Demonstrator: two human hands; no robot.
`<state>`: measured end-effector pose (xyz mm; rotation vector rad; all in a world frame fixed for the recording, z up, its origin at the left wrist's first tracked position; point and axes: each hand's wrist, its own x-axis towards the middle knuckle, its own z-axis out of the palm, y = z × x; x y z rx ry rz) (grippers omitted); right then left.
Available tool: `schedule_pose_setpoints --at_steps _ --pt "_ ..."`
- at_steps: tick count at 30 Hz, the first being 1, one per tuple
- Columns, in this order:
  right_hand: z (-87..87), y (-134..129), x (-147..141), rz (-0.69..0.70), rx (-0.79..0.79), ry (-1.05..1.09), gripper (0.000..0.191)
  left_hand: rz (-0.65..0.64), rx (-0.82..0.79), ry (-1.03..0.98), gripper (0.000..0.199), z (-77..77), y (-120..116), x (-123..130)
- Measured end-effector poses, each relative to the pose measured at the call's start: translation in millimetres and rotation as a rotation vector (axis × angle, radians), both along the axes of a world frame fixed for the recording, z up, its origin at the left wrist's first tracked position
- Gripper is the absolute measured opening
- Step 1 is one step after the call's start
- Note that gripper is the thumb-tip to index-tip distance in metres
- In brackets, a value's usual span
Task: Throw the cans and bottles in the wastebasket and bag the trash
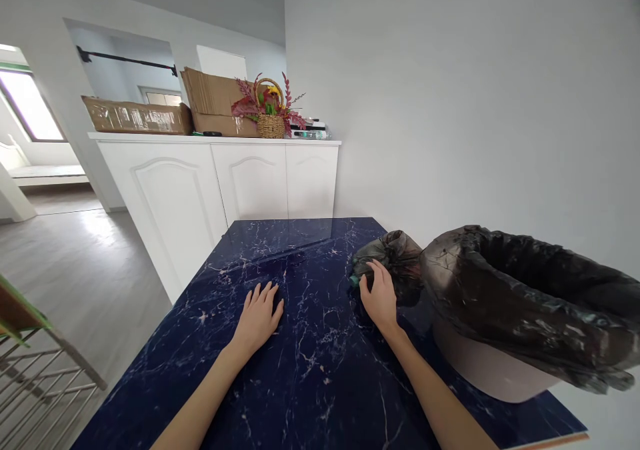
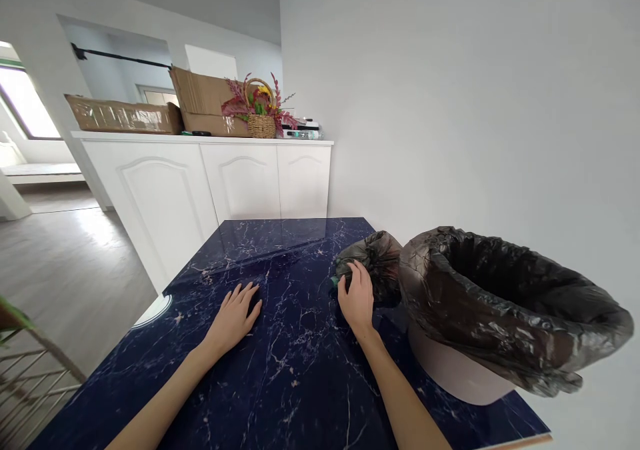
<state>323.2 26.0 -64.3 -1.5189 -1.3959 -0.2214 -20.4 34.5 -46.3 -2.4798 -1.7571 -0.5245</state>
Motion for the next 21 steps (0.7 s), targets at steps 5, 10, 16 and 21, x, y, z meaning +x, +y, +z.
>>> schedule_pose_setpoints --at_steps 5,10,16,21 --pt "8.6 -5.4 -5.8 0.077 -0.006 0.012 0.046 0.004 0.001 0.002 0.060 -0.8 0.7 0.6" --pt "14.6 -7.4 2.8 -0.059 -0.007 0.131 0.043 0.011 -0.002 0.004 0.060 -0.8 1.3 2.6" --pt "8.0 -3.3 6.7 -0.176 -0.105 0.233 0.050 0.010 0.000 -0.005 0.060 0.0 1.3 3.4" --pt "8.7 -4.1 -0.7 -0.106 -0.146 0.244 0.046 -0.011 0.027 -0.039 0.057 1.8 -0.2 3.0"
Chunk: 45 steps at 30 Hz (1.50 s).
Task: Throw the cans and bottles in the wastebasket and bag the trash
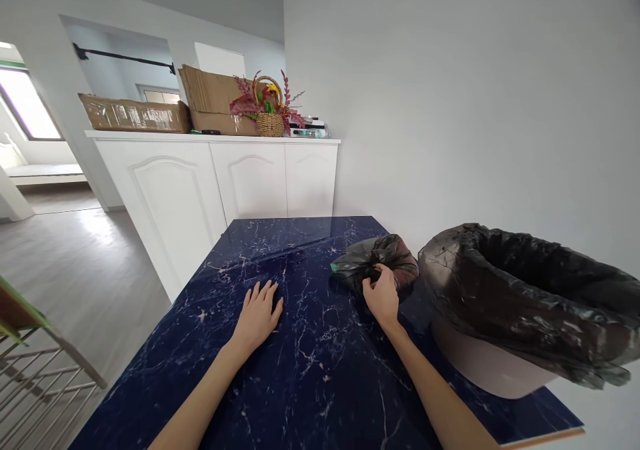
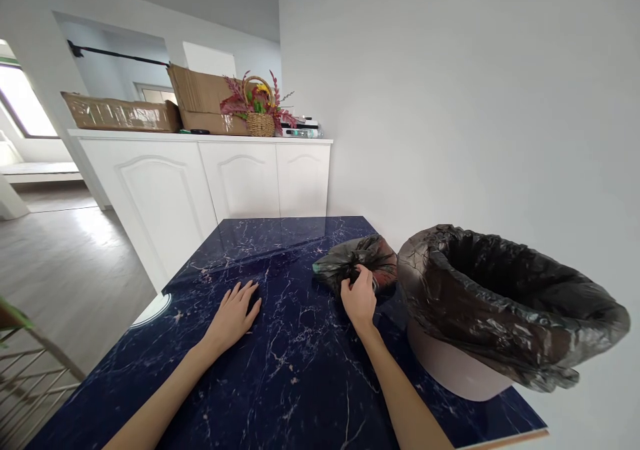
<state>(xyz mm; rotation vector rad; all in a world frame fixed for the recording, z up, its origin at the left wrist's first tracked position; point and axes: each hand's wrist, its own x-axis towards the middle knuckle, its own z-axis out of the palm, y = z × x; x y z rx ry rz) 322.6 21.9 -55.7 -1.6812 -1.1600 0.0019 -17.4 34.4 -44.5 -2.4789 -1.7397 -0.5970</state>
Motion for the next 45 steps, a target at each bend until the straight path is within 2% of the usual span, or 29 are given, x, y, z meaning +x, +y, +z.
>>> schedule_pose_setpoints --at_steps 6,11,15,18,20,24,28,33,37,39,41,43,45 --pt "4.2 -7.2 -19.0 0.254 0.019 0.004 0.037 -0.106 0.114 -0.082 0.046 13.9 -11.2 10.4" --pt "8.5 -18.0 -50.2 0.510 0.009 0.038 0.033 -0.246 0.236 -0.157 0.036 30.9 -29.3 32.6" --pt "15.8 -30.0 -73.3 0.732 -0.012 0.071 0.029 -0.330 0.281 -0.189 0.035 36.9 -37.1 42.7" --pt "21.1 -38.1 -81.3 0.858 -0.027 0.084 0.032 -0.339 0.295 -0.214 0.032 38.8 -37.8 41.9" --pt "22.8 -41.1 -82.6 0.894 -0.027 0.090 0.034 -0.309 0.306 -0.242 0.024 40.1 -37.7 39.9" --pt "22.7 -41.5 -80.1 0.855 0.003 0.096 0.032 -0.219 0.326 -0.335 0.007 42.4 -37.1 37.9" --pt "24.4 -39.0 -74.0 0.714 0.066 0.129 0.026 -0.064 0.355 -0.511 0.001 39.2 -29.5 36.0" --pt "27.8 -34.6 -59.8 0.495 0.121 0.236 0.024 0.189 0.359 -0.748 0.015 27.5 -8.1 20.4" --pt "27.0 -30.0 -47.6 0.373 0.155 0.283 0.026 0.281 0.379 -0.814 0.014 24.4 0.3 6.7" --pt "27.6 -30.0 -45.2 0.326 0.185 0.260 0.030 0.292 0.421 -0.810 0.030 28.2 -2.9 4.7" --pt "29.7 -32.7 -46.6 0.297 0.213 0.221 0.036 0.244 0.486 -0.752 0.049 34.4 -10.1 6.5" --pt "33.0 -37.5 -51.5 0.307 0.251 0.128 0.038 0.100 0.588 -0.602 0.058 40.5 -19.1 11.5" --pt "36.6 -43.1 -57.9 0.358 0.315 -0.040 0.038 -0.068 0.663 -0.433 0.055 44.6 -27.8 18.5"
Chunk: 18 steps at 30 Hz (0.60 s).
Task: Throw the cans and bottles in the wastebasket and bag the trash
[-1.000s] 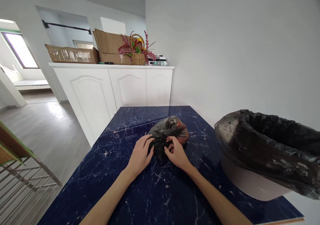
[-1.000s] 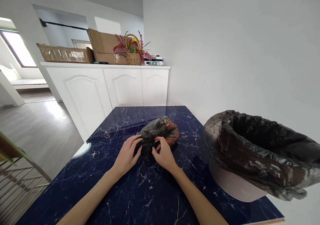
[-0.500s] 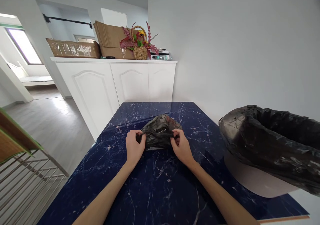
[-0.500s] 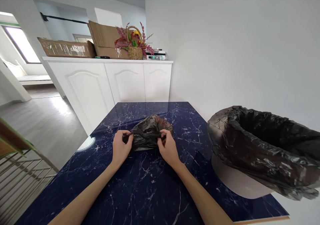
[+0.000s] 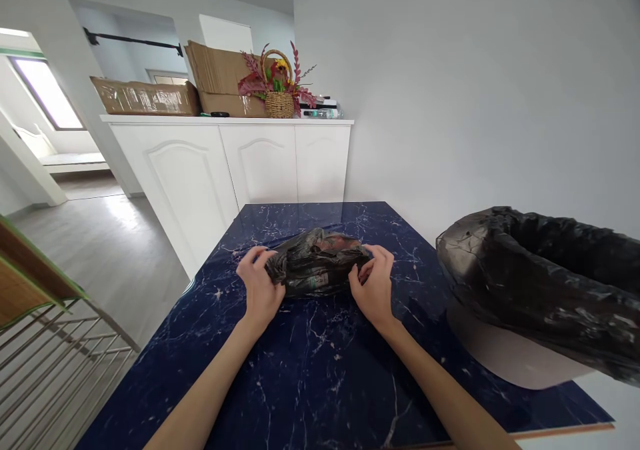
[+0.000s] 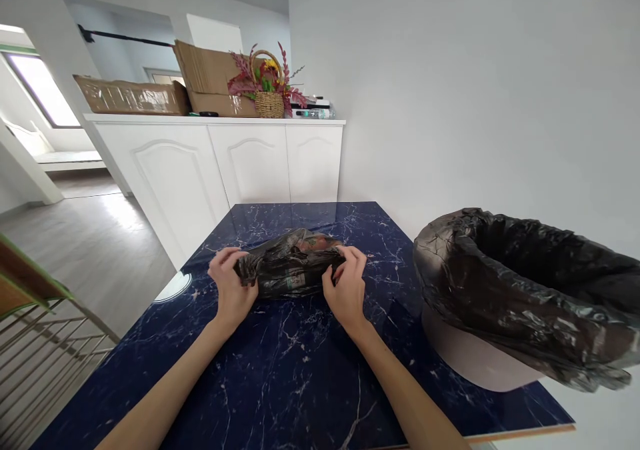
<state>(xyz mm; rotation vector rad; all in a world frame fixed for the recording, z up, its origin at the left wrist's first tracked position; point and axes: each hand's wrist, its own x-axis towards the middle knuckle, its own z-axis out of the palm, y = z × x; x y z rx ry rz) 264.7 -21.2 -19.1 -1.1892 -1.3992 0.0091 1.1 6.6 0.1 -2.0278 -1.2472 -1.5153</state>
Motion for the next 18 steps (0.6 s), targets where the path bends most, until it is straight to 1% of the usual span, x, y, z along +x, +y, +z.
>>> schedule_pose_setpoints --at_steps 2,4,7,8,10,12,13,16,18 --pt "3.1 -4.7 -5.7 0.040 0.090 -0.151 0.040 -0.081 0.012 0.141 0.051 2.6 -7.1 7.6" --pt "5.4 -7.5 -9.2 0.078 0.152 -0.254 0.046 -0.147 -0.041 0.235 0.046 5.1 -12.1 14.1" --pt "7.1 -8.5 -9.8 0.135 0.160 -0.383 0.051 -0.193 -0.109 0.335 0.034 10.1 -15.9 19.3" --pt "7.4 -8.4 -9.1 0.161 0.137 -0.413 0.048 -0.191 -0.127 0.349 0.028 12.0 -16.4 19.7" --pt "8.0 -8.4 -7.6 0.215 0.076 -0.440 0.035 -0.185 -0.164 0.369 0.017 15.3 -16.8 19.0" --pt "9.2 -9.5 -6.6 0.258 0.041 -0.457 0.023 -0.194 -0.207 0.393 0.011 17.2 -16.8 17.3" --pt "10.1 -10.5 -6.4 0.277 0.031 -0.466 0.020 -0.205 -0.229 0.407 0.014 17.4 -16.6 16.4" --pt "13.0 -14.3 -7.0 0.351 0.004 -0.491 0.017 -0.233 -0.287 0.437 0.031 15.8 -15.4 13.9" --pt "13.8 -15.8 -7.6 0.393 -0.014 -0.502 0.025 -0.220 -0.311 0.425 0.042 13.7 -13.2 11.8"
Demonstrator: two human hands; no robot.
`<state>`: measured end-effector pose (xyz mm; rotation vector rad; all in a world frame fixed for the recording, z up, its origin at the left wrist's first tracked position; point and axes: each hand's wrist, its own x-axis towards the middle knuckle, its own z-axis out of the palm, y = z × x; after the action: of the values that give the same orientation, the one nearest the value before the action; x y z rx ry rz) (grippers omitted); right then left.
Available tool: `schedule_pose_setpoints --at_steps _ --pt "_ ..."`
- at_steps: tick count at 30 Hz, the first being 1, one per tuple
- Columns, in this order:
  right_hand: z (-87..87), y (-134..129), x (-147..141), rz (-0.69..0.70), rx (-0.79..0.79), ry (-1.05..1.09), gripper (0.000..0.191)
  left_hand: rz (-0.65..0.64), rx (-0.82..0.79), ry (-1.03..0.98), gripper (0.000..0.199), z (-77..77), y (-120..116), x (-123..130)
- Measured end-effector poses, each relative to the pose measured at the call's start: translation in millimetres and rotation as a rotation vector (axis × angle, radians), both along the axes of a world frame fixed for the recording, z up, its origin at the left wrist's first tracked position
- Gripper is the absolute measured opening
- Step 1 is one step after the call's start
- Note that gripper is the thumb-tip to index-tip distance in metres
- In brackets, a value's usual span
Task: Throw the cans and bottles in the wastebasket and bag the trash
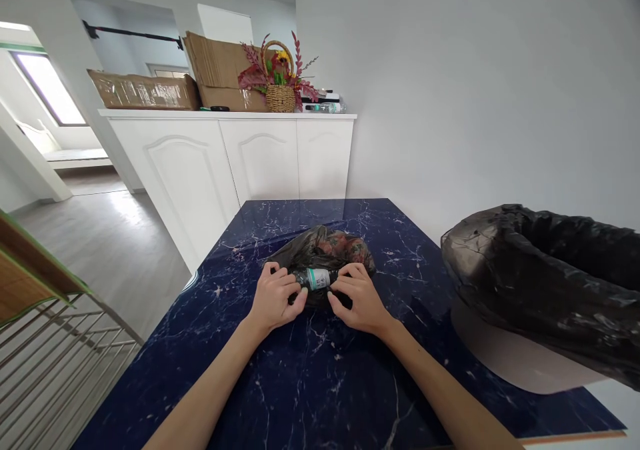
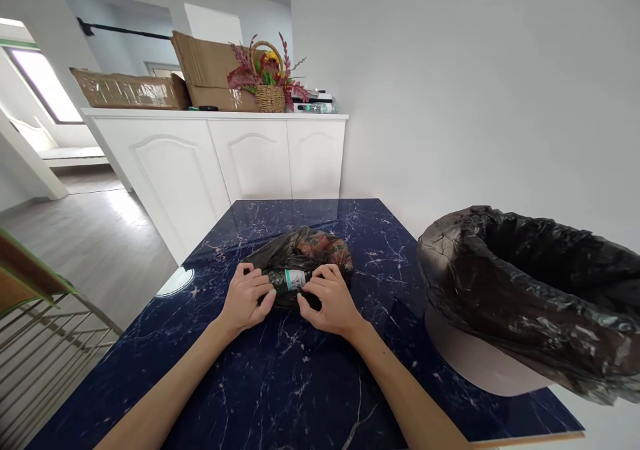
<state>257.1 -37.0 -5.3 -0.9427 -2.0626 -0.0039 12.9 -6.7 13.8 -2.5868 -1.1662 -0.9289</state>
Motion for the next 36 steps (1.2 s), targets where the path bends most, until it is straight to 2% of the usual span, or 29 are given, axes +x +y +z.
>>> schedule_pose_setpoints --at_steps 4,7,10,16,19,22,25,29,36 --pt "-3.9 3.5 0.4 -0.044 -0.025 0.037 0.054 0.112 0.019 -0.071 0.055 -3.0 7.1 -6.8" --pt "-9.1 9.6 1.5 -0.127 -0.022 0.070 0.058 0.167 0.044 -0.094 0.057 -3.8 11.0 -13.8" --pt "-12.6 14.5 2.8 -0.171 -0.012 0.050 0.053 0.179 0.057 -0.078 0.056 -4.0 9.8 -21.4" --pt "-16.4 16.6 4.8 -0.162 -0.015 -0.021 0.020 0.169 0.054 -0.021 0.045 -2.6 -3.5 -48.0" --pt "-18.2 16.9 5.0 -0.153 -0.020 -0.055 0.016 0.189 0.052 -0.016 0.040 -2.8 -7.5 -64.3" --pt "-20.5 19.2 6.3 -0.180 -0.019 -0.072 0.031 0.240 0.054 -0.042 0.030 -6.7 -5.4 -74.5" --pt "-24.1 22.7 8.9 -0.225 -0.013 -0.080 0.052 0.321 0.048 -0.084 0.008 -14.0 1.5 -78.4" --pt "-30.7 25.6 11.0 -0.302 -0.004 -0.088 0.065 0.362 -0.004 -0.095 0.035 -22.2 8.3 -80.8" --pt "-40.4 27.9 8.5 -0.338 -0.006 -0.126 0.066 0.185 -0.146 -0.063 0.043 -20.3 2.6 -79.5"
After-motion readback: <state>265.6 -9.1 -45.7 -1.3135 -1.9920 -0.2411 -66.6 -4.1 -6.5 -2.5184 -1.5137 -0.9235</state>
